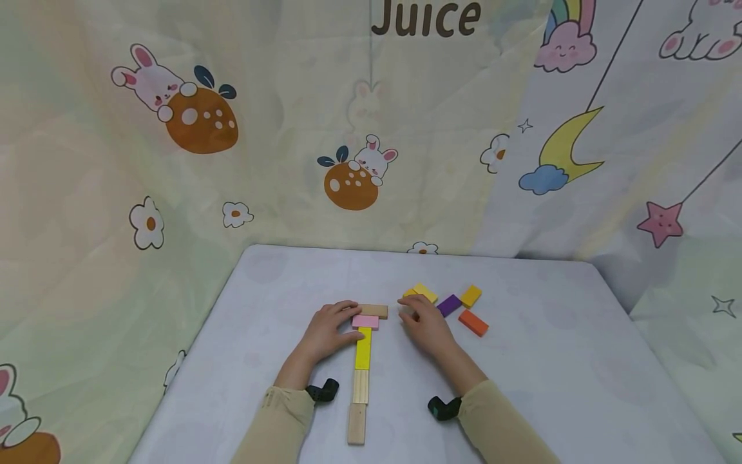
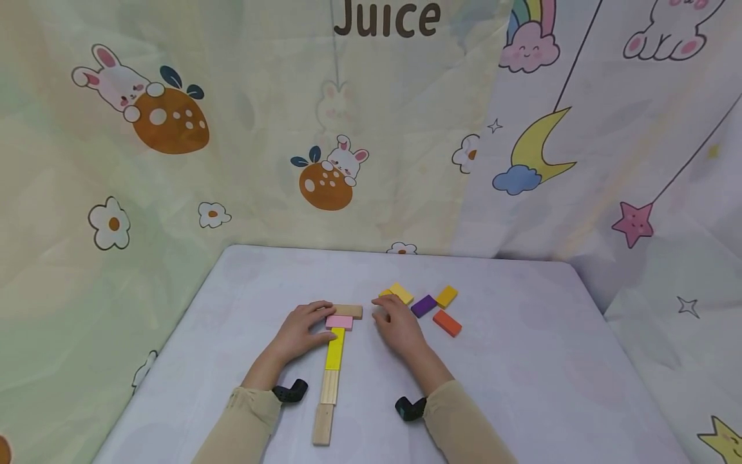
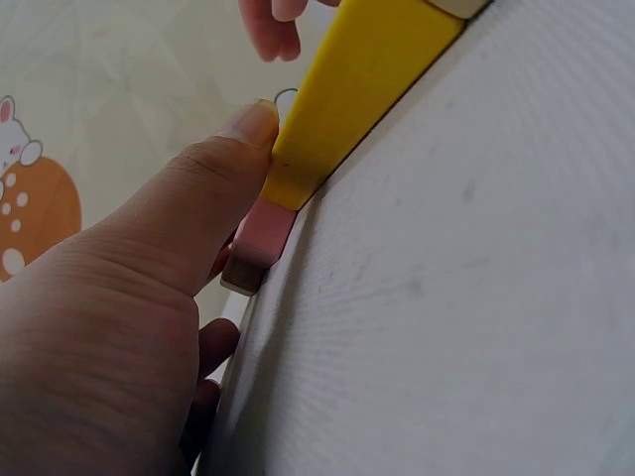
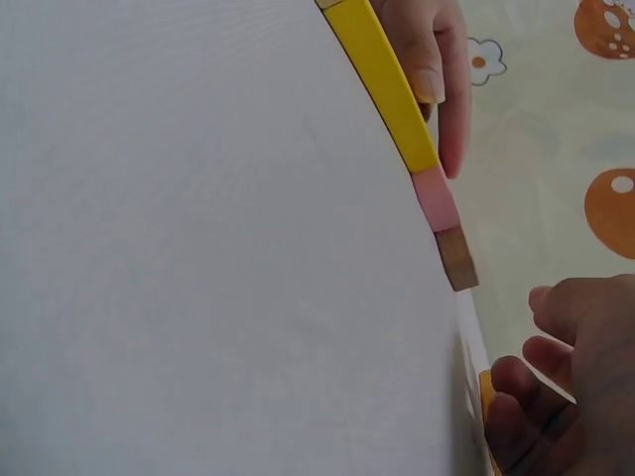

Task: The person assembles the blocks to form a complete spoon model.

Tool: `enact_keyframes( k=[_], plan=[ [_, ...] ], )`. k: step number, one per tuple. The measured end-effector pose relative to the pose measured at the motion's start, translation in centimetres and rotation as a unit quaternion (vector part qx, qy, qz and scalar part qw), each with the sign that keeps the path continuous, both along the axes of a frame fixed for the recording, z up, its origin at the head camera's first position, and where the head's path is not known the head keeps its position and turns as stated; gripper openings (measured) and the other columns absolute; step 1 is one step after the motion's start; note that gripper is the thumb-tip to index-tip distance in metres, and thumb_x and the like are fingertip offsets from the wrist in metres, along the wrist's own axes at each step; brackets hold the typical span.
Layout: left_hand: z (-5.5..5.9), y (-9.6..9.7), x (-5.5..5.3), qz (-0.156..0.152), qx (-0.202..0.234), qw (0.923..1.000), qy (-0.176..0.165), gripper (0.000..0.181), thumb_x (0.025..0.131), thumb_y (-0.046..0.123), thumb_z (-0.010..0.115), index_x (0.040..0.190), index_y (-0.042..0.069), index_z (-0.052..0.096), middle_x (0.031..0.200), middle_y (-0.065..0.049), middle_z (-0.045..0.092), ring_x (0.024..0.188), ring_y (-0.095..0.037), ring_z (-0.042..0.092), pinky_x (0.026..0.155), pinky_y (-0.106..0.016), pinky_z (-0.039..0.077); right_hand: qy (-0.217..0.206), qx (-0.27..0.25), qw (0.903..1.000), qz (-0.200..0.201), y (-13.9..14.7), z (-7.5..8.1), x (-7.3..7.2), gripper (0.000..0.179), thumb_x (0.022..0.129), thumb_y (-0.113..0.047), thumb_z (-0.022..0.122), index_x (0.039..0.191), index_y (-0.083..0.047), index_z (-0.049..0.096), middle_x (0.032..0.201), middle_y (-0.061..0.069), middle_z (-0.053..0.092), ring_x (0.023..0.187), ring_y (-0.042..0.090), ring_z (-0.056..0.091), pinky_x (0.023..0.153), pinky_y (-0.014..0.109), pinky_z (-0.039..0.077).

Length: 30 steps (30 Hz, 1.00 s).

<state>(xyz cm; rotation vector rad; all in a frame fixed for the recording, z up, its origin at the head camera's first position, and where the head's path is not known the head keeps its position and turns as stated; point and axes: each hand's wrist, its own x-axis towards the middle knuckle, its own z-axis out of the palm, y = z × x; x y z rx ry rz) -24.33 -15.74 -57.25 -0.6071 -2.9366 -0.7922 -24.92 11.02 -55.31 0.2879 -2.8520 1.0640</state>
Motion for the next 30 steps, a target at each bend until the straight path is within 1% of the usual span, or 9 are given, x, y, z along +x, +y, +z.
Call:
enact_keyframes(
  k=[2,4,7,10,16,21,24,27,30],
  plan=[
    [0.0,0.0,0.0,0.001,0.0,1.0,0.0,0.067,0.084,0.056,0.071,0.143,0.028,0.054,0.148,0.008,0.05,0.133,-0.025,0.047,0.112,-0.05,0.036,0.012,-0.004,0.9998,-0.014,0.6,0.0,0.1,0.03,0.097,-0.028,0.064,0.126,-0.023,0.066,0.129,-0.003,0.06,0.093,0.015,0.058,0.081,0.034,0.053],
    [-0.1,0.0,0.0,0.002,0.0,1.0,0.0,0.067,0.084,0.055,0.071,0.143,0.028,0.054,0.148,0.008,0.049,0.133,-0.025,0.047,0.113,-0.049,0.036,0.015,-0.008,0.9994,-0.029,1.2,0.0,0.1,0.03,0.097,-0.028,0.063,0.126,-0.021,0.066,0.131,-0.001,0.059,0.095,0.018,0.059,0.083,0.037,0.054],
    [-0.1,0.0,0.1,0.003,0.003,1.0,-0.001,0.067,0.085,0.055,0.071,0.143,0.028,0.053,0.148,0.008,0.049,0.133,-0.025,0.046,0.113,-0.049,0.036,0.004,0.004,0.9987,-0.051,2.0,-0.1,0.2,0.032,0.098,-0.028,0.062,0.128,-0.02,0.065,0.134,0.002,0.057,0.096,0.018,0.059,0.084,0.036,0.055],
    [-0.2,0.0,0.0,0.004,0.0,1.0,0.0,0.067,0.085,0.056,0.071,0.144,0.029,0.053,0.148,0.009,0.049,0.133,-0.025,0.046,0.113,-0.049,0.036,-0.008,0.008,0.998,-0.062,2.4,-0.3,0.4,0.034,0.098,-0.028,0.061,0.13,-0.018,0.064,0.136,0.003,0.056,0.093,0.018,0.058,0.082,0.035,0.055],
    [-0.5,-0.1,-0.1,0.003,-0.001,1.0,0.004,0.067,0.085,0.056,0.07,0.144,0.029,0.053,0.148,0.009,0.049,0.133,-0.025,0.046,0.113,-0.049,0.036,-0.006,0.017,0.998,-0.06,2.7,-0.5,0.6,0.035,0.098,-0.028,0.06,0.13,-0.014,0.066,0.136,0.003,0.056,0.096,0.018,0.058,0.082,0.037,0.054],
    [-0.7,-0.1,-0.2,0.002,-0.005,1.0,0.006,0.068,0.085,0.057,0.07,0.144,0.029,0.052,0.148,0.01,0.049,0.133,-0.024,0.046,0.113,-0.048,0.036,-0.003,0.005,0.9984,-0.056,2.9,-0.8,0.8,0.031,0.098,-0.024,0.057,0.125,-0.014,0.069,0.134,0.002,0.057,0.11,0.02,0.06,0.091,0.041,0.055],
    [-0.5,-0.1,-0.1,0.003,-0.001,1.0,0.006,0.067,0.085,0.056,0.07,0.144,0.029,0.053,0.148,0.01,0.049,0.133,-0.024,0.046,0.113,-0.049,0.036,-0.003,-0.004,0.9985,-0.055,3.0,-1.0,0.9,0.03,0.098,-0.023,0.056,0.123,-0.015,0.07,0.133,0.002,0.057,0.118,0.022,0.059,0.095,0.043,0.054],
    [-0.3,0.0,0.0,0.002,0.002,1.0,0.005,0.067,0.084,0.056,0.071,0.143,0.029,0.053,0.148,0.009,0.049,0.133,-0.024,0.046,0.113,-0.049,0.036,-0.006,-0.009,0.9983,-0.057,3.1,-1.1,1.0,0.028,0.097,-0.023,0.056,0.121,-0.016,0.07,0.134,0.001,0.057,0.115,0.021,0.059,0.093,0.042,0.055],
    [-0.1,0.0,0.0,0.001,0.0,1.0,0.005,0.068,0.084,0.057,0.07,0.144,0.029,0.053,0.148,0.009,0.049,0.133,-0.024,0.046,0.112,-0.05,0.037,-0.014,-0.01,0.998,-0.061,3.1,-1.1,1.0,0.03,0.097,-0.025,0.058,0.125,-0.018,0.067,0.135,0.001,0.055,0.108,0.02,0.058,0.09,0.04,0.055]
  ],
)
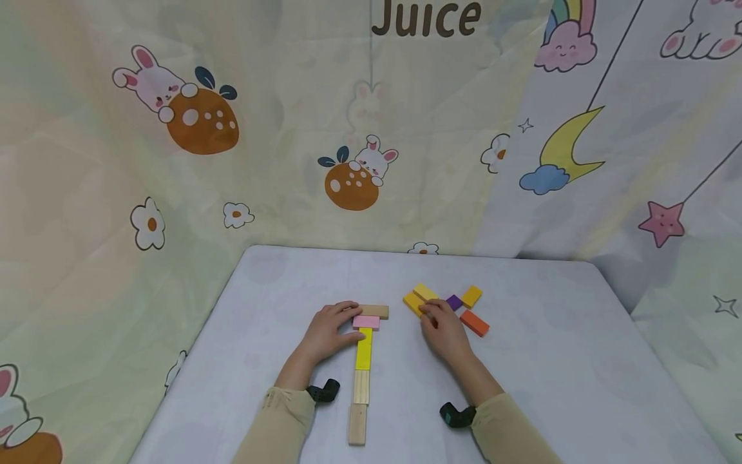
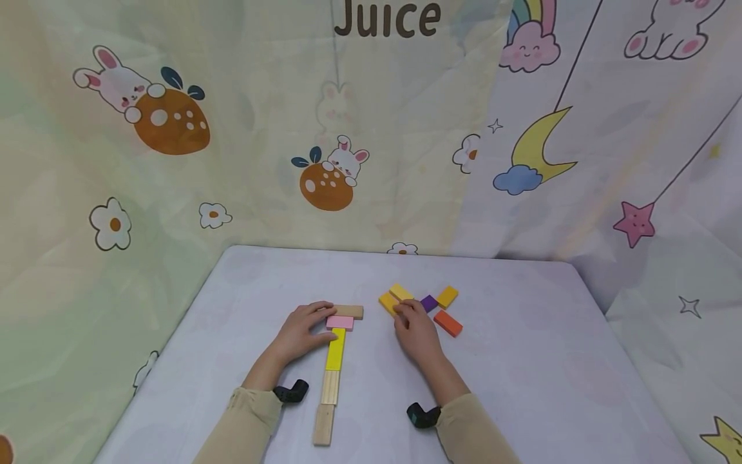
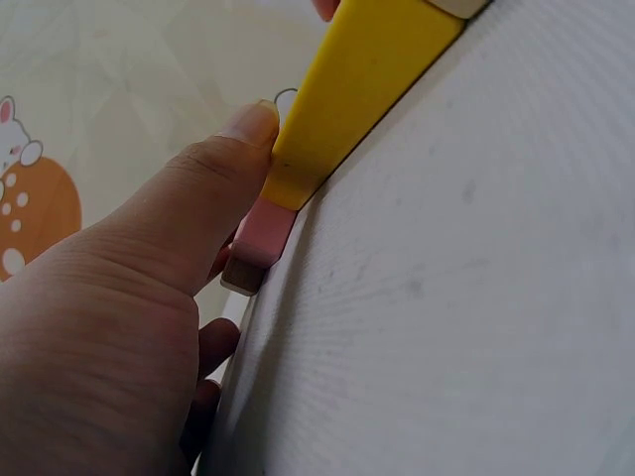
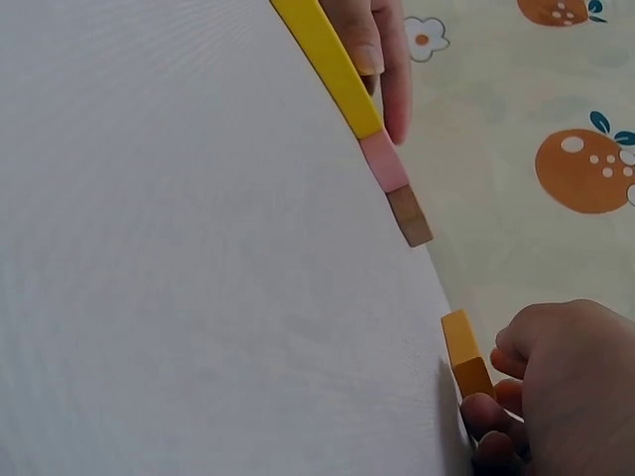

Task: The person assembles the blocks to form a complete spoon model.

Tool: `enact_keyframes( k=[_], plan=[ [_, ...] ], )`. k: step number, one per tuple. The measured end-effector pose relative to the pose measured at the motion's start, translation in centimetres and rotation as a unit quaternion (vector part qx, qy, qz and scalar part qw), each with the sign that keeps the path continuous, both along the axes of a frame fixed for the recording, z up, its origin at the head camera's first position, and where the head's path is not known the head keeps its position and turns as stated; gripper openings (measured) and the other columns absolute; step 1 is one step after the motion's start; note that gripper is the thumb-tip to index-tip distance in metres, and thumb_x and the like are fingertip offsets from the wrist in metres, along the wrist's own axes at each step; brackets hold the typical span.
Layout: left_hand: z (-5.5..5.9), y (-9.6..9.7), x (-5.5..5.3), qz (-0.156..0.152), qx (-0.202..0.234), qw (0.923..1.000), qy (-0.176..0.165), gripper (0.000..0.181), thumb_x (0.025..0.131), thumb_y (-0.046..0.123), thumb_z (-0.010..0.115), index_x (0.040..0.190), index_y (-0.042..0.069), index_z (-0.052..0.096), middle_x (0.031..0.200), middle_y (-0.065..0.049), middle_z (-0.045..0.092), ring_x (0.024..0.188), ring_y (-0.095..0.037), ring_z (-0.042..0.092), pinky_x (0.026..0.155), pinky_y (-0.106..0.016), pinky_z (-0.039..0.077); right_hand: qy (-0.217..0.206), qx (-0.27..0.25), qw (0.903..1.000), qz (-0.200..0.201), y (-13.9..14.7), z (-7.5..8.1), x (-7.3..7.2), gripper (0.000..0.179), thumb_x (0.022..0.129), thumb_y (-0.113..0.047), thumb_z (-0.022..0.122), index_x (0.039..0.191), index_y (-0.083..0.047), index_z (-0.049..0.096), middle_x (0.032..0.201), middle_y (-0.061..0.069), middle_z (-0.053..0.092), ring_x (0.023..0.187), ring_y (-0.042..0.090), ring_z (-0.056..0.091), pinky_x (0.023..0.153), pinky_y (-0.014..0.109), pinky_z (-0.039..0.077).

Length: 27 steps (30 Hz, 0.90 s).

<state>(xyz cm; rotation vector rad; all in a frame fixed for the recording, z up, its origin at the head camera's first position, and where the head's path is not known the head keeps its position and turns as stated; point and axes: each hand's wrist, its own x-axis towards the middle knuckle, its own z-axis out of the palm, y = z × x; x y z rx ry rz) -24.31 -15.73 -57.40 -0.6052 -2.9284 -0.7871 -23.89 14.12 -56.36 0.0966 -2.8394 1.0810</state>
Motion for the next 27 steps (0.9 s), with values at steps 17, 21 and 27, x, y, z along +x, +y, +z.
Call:
enact_keyframes(
  k=[17,21,27],
  plan=[
    [0.3,0.1,0.2,-0.001,0.0,1.0,-0.003,0.068,0.085,0.055,0.071,0.144,0.027,0.053,0.148,0.007,0.05,0.133,-0.025,0.047,0.112,-0.05,0.037,-0.001,0.067,0.9974,-0.026,-1.1,0.0,-0.8,0.046,0.093,-0.029,0.069,0.134,-0.01,0.059,0.131,0.012,0.059,0.123,0.03,0.058,0.102,0.047,0.05],
    [0.4,0.1,0.2,0.001,-0.002,1.0,-0.003,0.067,0.085,0.055,0.07,0.144,0.028,0.053,0.148,0.008,0.049,0.133,-0.025,0.046,0.113,-0.05,0.036,0.0,0.069,0.9972,-0.03,-1.3,0.3,-0.7,0.044,0.094,-0.026,0.068,0.134,-0.009,0.06,0.13,0.013,0.059,0.122,0.031,0.059,0.102,0.049,0.05],
    [0.3,0.1,0.2,-0.002,-0.002,1.0,-0.002,0.066,0.086,0.053,0.071,0.144,0.027,0.053,0.148,0.007,0.05,0.133,-0.026,0.047,0.113,-0.05,0.036,-0.011,0.07,0.997,-0.031,-1.4,0.5,-0.7,0.043,0.095,-0.027,0.067,0.134,-0.011,0.06,0.134,0.013,0.058,0.127,0.032,0.056,0.105,0.05,0.048]
  ],
)
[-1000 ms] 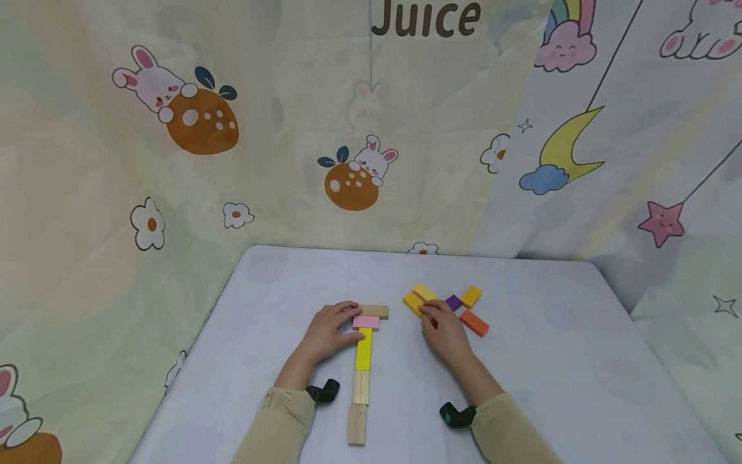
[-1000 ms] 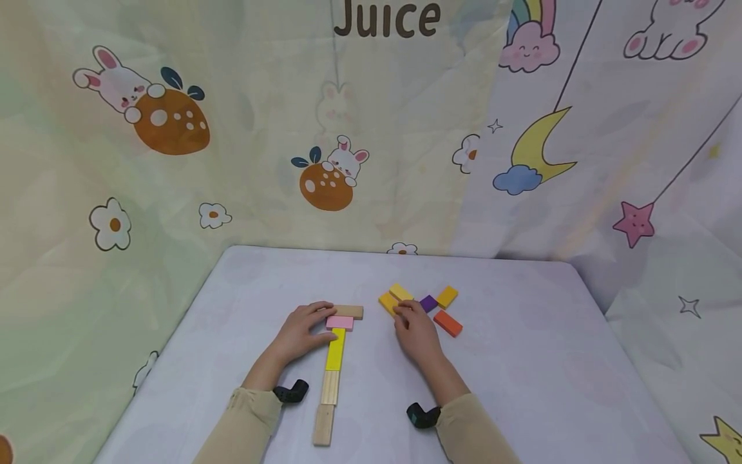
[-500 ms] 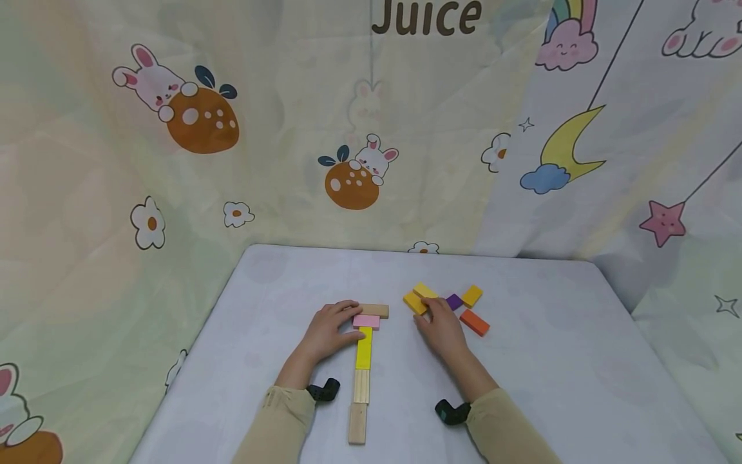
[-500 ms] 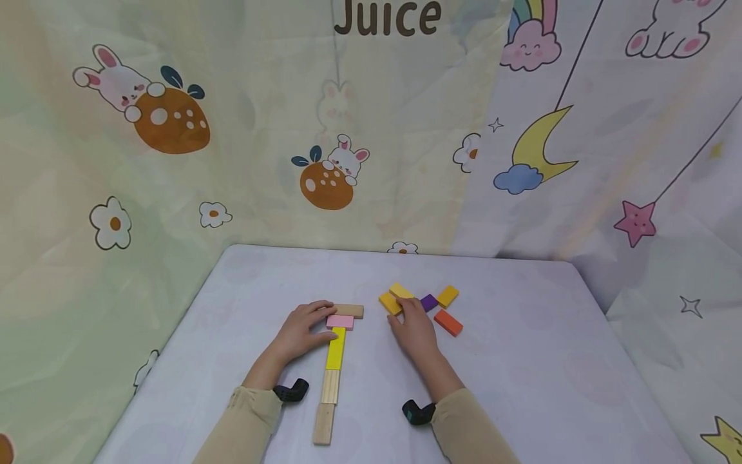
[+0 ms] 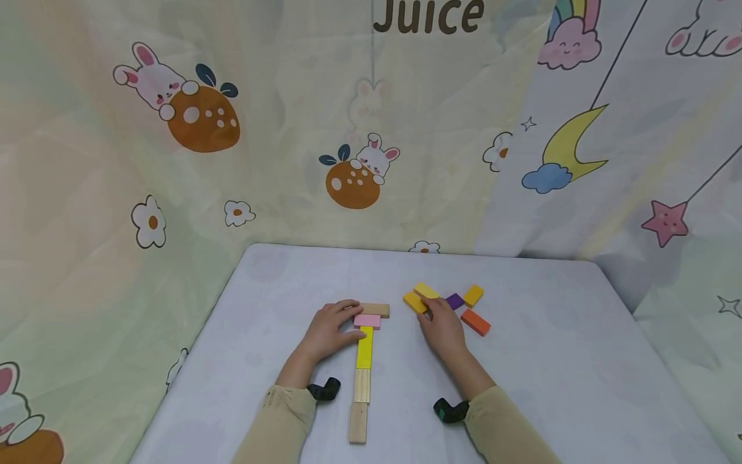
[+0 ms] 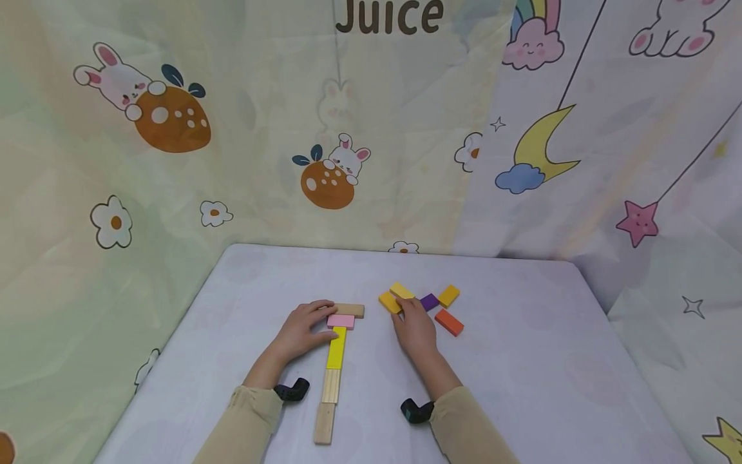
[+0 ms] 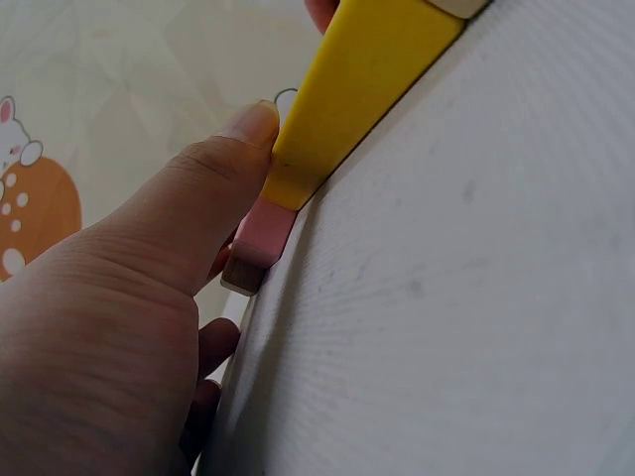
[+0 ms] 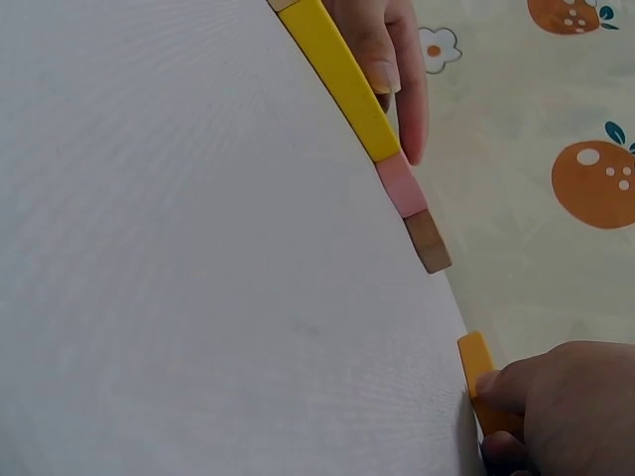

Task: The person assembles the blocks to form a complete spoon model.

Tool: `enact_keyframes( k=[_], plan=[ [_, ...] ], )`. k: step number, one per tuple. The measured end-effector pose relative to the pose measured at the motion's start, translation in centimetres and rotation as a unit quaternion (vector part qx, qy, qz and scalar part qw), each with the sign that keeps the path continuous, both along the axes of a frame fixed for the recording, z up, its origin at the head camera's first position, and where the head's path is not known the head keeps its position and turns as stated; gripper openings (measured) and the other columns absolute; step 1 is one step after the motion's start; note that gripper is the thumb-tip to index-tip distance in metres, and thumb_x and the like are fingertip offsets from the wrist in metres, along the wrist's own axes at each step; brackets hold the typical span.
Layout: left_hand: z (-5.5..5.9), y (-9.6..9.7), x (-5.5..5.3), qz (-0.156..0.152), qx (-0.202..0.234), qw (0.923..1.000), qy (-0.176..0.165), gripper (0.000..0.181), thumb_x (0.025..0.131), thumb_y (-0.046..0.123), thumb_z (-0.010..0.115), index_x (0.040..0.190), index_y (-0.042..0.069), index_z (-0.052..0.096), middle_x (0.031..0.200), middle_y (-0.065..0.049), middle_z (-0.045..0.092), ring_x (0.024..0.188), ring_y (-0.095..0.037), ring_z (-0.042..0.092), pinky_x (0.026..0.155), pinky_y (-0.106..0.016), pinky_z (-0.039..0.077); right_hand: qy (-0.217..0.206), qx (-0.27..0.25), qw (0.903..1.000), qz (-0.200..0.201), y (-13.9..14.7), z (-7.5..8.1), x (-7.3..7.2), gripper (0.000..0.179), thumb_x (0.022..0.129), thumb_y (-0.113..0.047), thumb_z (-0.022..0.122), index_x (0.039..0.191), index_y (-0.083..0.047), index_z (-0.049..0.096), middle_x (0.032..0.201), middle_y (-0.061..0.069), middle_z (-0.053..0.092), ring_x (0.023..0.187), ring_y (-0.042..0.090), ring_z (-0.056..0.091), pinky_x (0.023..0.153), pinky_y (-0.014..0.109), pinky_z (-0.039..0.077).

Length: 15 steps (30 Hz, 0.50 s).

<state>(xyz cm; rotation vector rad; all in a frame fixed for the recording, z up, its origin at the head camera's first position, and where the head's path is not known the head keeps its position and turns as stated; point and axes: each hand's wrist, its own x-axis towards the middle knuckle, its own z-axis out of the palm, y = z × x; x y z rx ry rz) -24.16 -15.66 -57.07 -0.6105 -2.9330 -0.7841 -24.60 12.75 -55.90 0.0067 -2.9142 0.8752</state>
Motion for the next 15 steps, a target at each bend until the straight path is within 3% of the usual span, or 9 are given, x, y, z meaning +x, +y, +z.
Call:
enact_keyframes(
  k=[10,15],
  plan=[
    [-0.11,-0.07,-0.08,-0.001,-0.001,1.0,0.004,0.067,0.086,0.055,0.07,0.144,0.027,0.053,0.148,0.007,0.049,0.133,-0.025,0.047,0.112,-0.051,0.037,0.012,0.006,0.9999,0.002,0.0,-0.24,-0.05,0.042,0.093,-0.029,0.069,0.132,-0.015,0.062,0.13,0.01,0.061,0.123,0.03,0.059,0.1,0.048,0.051],
    [-0.19,-0.07,-0.07,0.0,-0.001,1.0,0.003,0.067,0.086,0.055,0.07,0.144,0.027,0.053,0.148,0.007,0.049,0.133,-0.025,0.047,0.112,-0.051,0.037,0.0,0.021,0.9998,0.002,-0.4,-0.16,0.0,0.045,0.09,-0.038,0.072,0.129,-0.016,0.063,0.116,0.005,0.065,0.099,0.022,0.064,0.082,0.039,0.056]
  ],
)
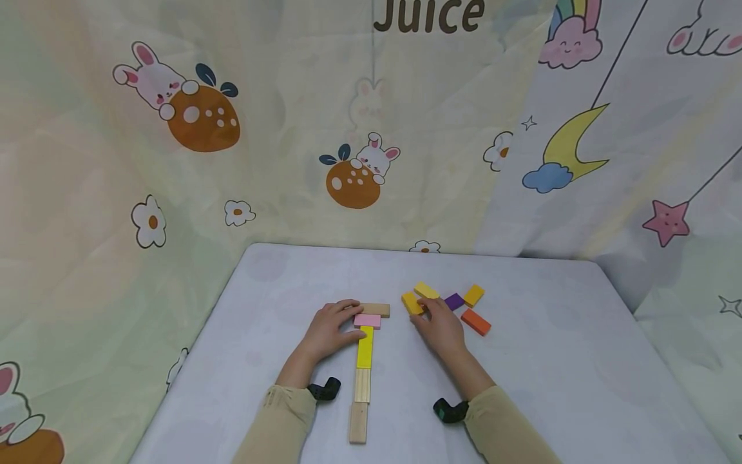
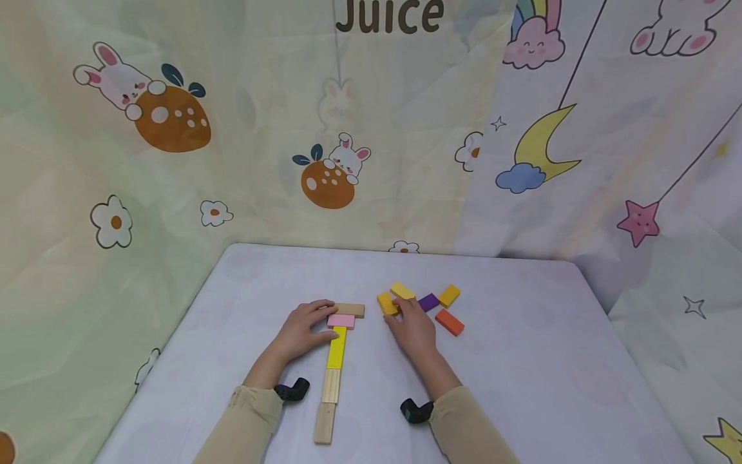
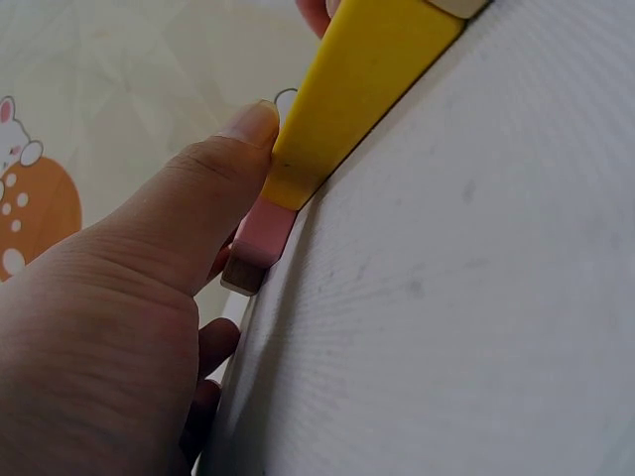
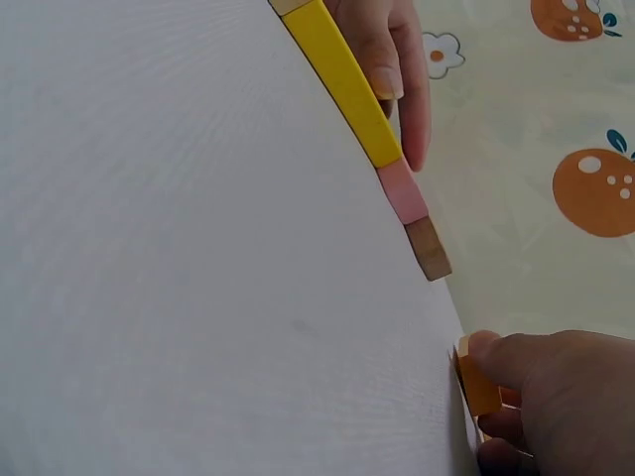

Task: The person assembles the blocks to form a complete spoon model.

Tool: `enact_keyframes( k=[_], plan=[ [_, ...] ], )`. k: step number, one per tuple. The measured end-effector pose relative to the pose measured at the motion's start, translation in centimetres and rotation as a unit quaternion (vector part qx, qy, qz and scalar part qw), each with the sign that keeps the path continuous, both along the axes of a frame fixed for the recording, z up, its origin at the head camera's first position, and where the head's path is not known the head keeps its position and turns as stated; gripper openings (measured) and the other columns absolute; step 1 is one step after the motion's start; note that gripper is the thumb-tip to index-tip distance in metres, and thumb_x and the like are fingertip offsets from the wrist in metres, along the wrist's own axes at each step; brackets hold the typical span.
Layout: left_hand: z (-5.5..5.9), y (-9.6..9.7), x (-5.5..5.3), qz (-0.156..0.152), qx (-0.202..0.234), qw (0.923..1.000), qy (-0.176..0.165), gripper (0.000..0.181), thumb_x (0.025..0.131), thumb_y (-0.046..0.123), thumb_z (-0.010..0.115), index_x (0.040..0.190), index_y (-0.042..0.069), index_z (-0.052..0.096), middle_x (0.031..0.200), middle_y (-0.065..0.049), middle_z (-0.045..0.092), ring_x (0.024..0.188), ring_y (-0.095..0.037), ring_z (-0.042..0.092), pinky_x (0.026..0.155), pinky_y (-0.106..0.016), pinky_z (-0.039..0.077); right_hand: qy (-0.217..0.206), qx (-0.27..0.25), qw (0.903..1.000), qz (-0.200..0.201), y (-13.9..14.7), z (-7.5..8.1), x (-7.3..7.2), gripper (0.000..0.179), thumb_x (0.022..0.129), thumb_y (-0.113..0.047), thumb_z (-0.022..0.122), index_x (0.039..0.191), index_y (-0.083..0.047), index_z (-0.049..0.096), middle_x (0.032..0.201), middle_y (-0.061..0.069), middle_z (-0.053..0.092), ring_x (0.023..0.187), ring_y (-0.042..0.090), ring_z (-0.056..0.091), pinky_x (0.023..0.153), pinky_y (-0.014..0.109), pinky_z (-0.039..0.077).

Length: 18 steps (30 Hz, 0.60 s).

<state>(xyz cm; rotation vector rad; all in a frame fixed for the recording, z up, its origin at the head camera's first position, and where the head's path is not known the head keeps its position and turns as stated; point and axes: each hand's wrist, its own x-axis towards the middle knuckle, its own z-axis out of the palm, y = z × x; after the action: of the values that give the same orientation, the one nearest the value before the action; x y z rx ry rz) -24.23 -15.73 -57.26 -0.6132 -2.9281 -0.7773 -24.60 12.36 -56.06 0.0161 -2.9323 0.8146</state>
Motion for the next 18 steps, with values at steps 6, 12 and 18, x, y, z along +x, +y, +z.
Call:
enact_keyframes(
  k=[6,12,18],
  plan=[
    [-0.1,-0.1,-0.1,0.0,-0.005,1.0,-0.004,0.068,0.085,0.058,0.068,0.144,0.028,0.052,0.149,0.008,0.048,0.133,-0.024,0.046,0.112,-0.05,0.037,-0.055,-0.01,0.998,0.031,0.0,0.6,-0.4,0.056,0.089,-0.04,0.072,0.139,-0.02,0.055,0.123,0.002,0.064,0.109,0.022,0.061,0.093,0.044,0.054],
    [0.1,-0.1,0.0,0.001,0.0,1.0,-0.01,0.068,0.086,0.057,0.069,0.144,0.028,0.052,0.149,0.008,0.048,0.133,-0.024,0.046,0.113,-0.05,0.036,-0.097,-0.022,0.9888,0.111,1.1,1.3,-1.7,0.067,0.092,-0.031,0.071,0.151,-0.027,0.041,0.154,-0.001,0.043,0.144,0.025,0.039,0.115,0.052,0.037],
    [-0.1,-0.1,-0.1,-0.001,0.0,1.0,0.001,0.068,0.085,0.057,0.069,0.144,0.027,0.053,0.148,0.008,0.049,0.132,-0.024,0.047,0.112,-0.05,0.037,-0.128,-0.015,0.9798,0.153,1.7,1.8,-2.9,0.065,0.093,-0.023,0.069,0.151,-0.027,0.04,0.155,-0.002,0.042,0.146,0.025,0.036,0.117,0.051,0.034]
  ],
)
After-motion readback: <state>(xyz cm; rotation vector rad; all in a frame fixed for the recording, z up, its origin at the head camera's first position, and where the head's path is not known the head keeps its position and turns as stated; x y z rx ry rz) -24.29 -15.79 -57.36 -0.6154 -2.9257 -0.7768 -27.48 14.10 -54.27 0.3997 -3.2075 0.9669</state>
